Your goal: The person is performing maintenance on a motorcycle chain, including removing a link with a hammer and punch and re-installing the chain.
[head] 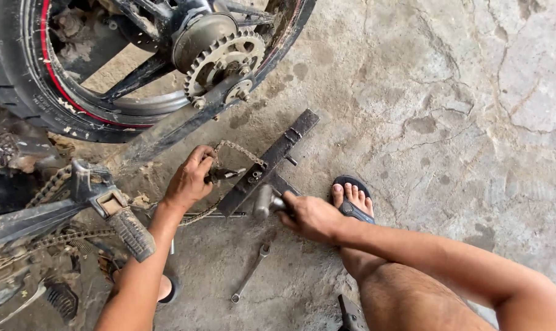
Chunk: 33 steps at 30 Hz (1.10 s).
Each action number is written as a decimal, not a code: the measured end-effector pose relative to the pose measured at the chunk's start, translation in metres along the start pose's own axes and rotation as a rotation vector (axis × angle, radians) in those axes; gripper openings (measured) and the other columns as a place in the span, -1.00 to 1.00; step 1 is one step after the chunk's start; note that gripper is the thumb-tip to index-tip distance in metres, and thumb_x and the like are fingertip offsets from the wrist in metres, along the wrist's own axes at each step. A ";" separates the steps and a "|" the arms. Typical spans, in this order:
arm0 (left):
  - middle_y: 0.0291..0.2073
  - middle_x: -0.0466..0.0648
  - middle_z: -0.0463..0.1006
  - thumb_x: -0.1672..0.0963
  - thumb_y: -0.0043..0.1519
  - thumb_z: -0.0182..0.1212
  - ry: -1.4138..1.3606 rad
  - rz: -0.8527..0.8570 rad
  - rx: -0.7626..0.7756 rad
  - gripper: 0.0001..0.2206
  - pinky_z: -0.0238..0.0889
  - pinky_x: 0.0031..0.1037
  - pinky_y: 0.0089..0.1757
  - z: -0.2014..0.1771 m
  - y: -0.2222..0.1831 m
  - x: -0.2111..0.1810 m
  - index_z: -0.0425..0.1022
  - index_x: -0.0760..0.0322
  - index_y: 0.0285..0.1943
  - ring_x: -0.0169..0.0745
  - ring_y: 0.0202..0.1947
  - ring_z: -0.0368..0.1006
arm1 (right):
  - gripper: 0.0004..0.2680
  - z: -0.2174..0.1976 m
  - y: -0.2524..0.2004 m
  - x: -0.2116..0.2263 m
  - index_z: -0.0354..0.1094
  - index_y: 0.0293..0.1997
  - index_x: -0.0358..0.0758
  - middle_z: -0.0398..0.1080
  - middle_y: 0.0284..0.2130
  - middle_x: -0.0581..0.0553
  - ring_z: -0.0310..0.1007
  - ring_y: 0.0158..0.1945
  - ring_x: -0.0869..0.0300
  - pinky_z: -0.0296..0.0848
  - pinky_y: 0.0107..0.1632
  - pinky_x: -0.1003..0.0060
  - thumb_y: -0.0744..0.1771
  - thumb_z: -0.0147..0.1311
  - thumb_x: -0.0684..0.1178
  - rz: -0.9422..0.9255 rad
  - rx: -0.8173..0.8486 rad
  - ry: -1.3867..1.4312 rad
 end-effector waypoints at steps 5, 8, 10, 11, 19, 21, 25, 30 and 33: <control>-0.07 0.11 0.24 0.32 -0.21 0.22 -0.178 -0.180 -0.187 -0.74 0.14 -0.25 0.03 -0.007 0.011 -0.018 0.35 0.50 -0.34 0.11 0.00 0.24 | -0.81 -0.033 0.023 -0.075 0.06 -0.26 -0.14 0.38 -0.47 -0.22 0.42 -0.34 -0.11 0.39 -0.27 -0.01 0.21 -0.05 0.05 0.103 -0.266 -0.287; -0.13 0.07 0.30 0.28 -0.12 0.22 -0.246 -0.259 -0.269 -0.82 0.15 -0.28 0.01 0.017 0.009 -0.007 0.37 0.46 -0.36 0.05 -0.03 0.27 | -0.81 -0.075 0.014 -0.094 0.09 -0.27 -0.13 0.35 -0.47 -0.21 0.42 -0.34 -0.08 0.40 -0.27 0.02 0.23 -0.05 0.10 0.192 -0.422 -0.420; -0.17 0.06 0.35 0.27 -0.10 0.23 -0.285 -0.279 -0.298 -0.79 0.17 -0.28 -0.03 0.016 0.013 -0.008 0.39 0.44 -0.30 0.05 -0.09 0.31 | -0.81 -0.085 0.013 -0.122 0.08 -0.27 -0.13 0.35 -0.47 -0.19 0.43 -0.34 -0.07 0.40 -0.25 0.03 0.25 -0.09 0.12 0.281 -0.445 -0.462; -0.22 0.06 0.39 0.26 -0.08 0.24 -0.319 -0.299 -0.324 -0.76 0.19 -0.29 -0.06 0.015 0.011 -0.007 0.41 0.42 -0.23 0.05 -0.14 0.35 | -0.80 -0.090 0.014 -0.137 0.07 -0.27 -0.12 0.35 -0.48 -0.17 0.44 -0.33 -0.06 0.40 -0.24 0.05 0.27 -0.13 0.15 0.368 -0.470 -0.499; -0.34 0.10 0.48 0.23 -0.15 0.33 -0.387 -0.343 -0.327 -0.67 0.25 -0.29 -0.17 0.029 0.010 0.002 0.43 0.39 -0.19 0.08 -0.24 0.40 | -0.80 -0.075 0.018 -0.209 0.06 -0.27 -0.14 0.35 -0.47 -0.19 0.46 -0.34 -0.04 0.41 -0.28 0.11 0.29 -0.21 0.15 0.557 -0.481 -0.612; -0.33 0.11 0.48 0.23 -0.15 0.33 -0.415 -0.346 -0.320 -0.67 0.25 -0.29 -0.18 0.030 0.010 0.000 0.42 0.40 -0.19 0.09 -0.25 0.41 | -0.80 -0.074 0.019 -0.195 0.08 -0.28 -0.16 0.35 -0.46 -0.19 0.46 -0.33 -0.04 0.41 -0.28 0.13 0.29 -0.19 0.15 0.545 -0.494 -0.653; -0.47 0.15 0.44 0.12 -0.03 0.32 -0.464 -0.417 -0.360 -0.74 0.26 -0.23 -0.30 0.034 0.009 0.003 0.40 0.39 -0.28 0.15 -0.39 0.41 | -0.80 -0.065 0.043 -0.124 0.22 -0.11 -0.17 0.23 -0.23 -0.20 0.34 -0.16 -0.02 0.39 -0.20 0.22 0.23 0.00 -0.03 0.030 -0.678 -0.750; -0.54 0.24 0.42 0.08 0.00 0.31 -0.477 -0.482 -0.419 -0.71 0.23 -0.15 -0.38 0.026 0.011 0.000 0.34 0.42 -0.37 0.28 -0.42 0.39 | -0.82 -0.035 0.093 -0.029 0.25 -0.13 -0.23 0.24 -0.30 -0.24 0.29 -0.21 -0.13 0.34 -0.18 0.13 0.22 0.00 -0.16 -0.474 -0.582 -0.271; -0.52 0.18 0.46 0.11 0.00 0.31 -0.554 -0.478 -0.475 -0.76 0.23 -0.19 -0.38 0.029 0.010 0.006 0.32 0.35 -0.45 0.23 -0.40 0.41 | -0.81 -0.014 0.127 -0.022 0.27 -0.14 -0.24 0.20 -0.36 -0.23 0.26 -0.28 -0.07 0.32 -0.19 0.16 0.24 0.02 -0.06 -0.506 -0.483 -0.232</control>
Point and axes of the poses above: each hand's wrist, its own y-axis towards the middle knuckle, its own z-axis out of the palm, x = y × z, the point moved 3 cm from there along y, towards the middle knuckle
